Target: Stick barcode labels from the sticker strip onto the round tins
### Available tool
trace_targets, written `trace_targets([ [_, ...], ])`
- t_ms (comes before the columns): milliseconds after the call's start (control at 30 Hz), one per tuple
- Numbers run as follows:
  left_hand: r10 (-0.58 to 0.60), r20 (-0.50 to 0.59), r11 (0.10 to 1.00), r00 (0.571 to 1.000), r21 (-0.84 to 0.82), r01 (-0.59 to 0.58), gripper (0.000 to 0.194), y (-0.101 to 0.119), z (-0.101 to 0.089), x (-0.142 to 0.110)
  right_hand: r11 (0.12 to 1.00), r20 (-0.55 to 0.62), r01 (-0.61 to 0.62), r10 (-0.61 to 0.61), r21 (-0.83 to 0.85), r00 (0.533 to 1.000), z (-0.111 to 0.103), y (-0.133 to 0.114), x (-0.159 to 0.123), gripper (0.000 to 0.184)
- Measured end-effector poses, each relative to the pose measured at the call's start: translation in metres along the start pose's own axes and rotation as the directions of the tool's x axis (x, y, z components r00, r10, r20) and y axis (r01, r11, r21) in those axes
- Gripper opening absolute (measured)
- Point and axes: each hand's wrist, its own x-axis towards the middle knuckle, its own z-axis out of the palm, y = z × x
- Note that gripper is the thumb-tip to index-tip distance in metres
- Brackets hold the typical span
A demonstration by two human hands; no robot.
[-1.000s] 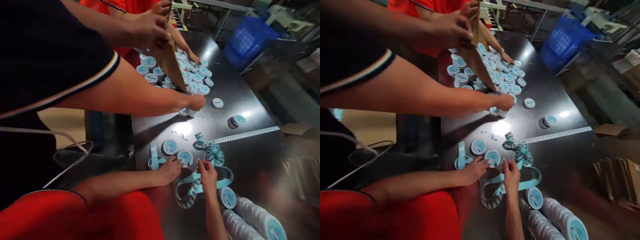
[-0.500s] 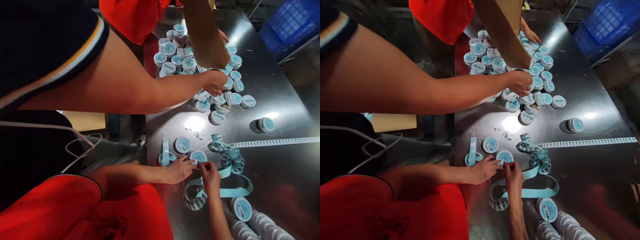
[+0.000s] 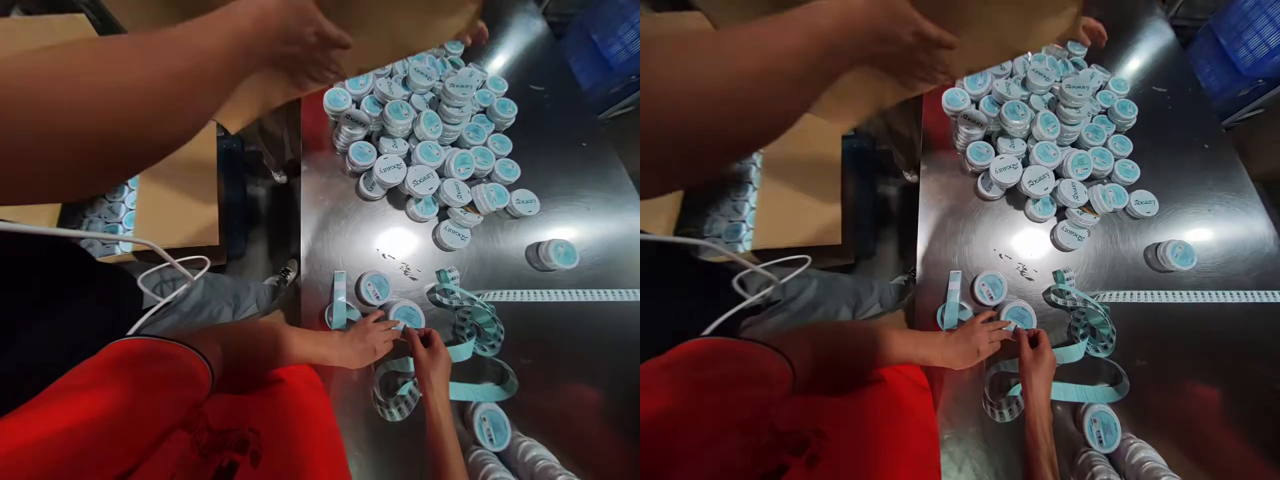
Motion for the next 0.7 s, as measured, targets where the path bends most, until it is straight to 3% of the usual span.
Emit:
trace_targets([
  [100,0.000,-0.001,1.000,1.000,0.008,0.000,0.026,0.000,-0.002,0.000,0.997,0.072,-0.082,0.082,-0.014,0.994,-0.001,-0.004,0.000,0.050],
  [333,0.006,0.018,1.000,1.000,0.013,-0.006,0.017,0.001,-0.004,0.001,0.997,-0.016,-0.078,0.078,-0.012,0.997,0.005,-0.005,-0.004,0.051],
  [700,0.001,0.063,0.999,0.998,0.041,-0.004,0.028,0.002,-0.005,0.001,0.994,-0.042,-0.106,0.105,-0.013,0.994,0.009,-0.003,-0.009,0.045],
])
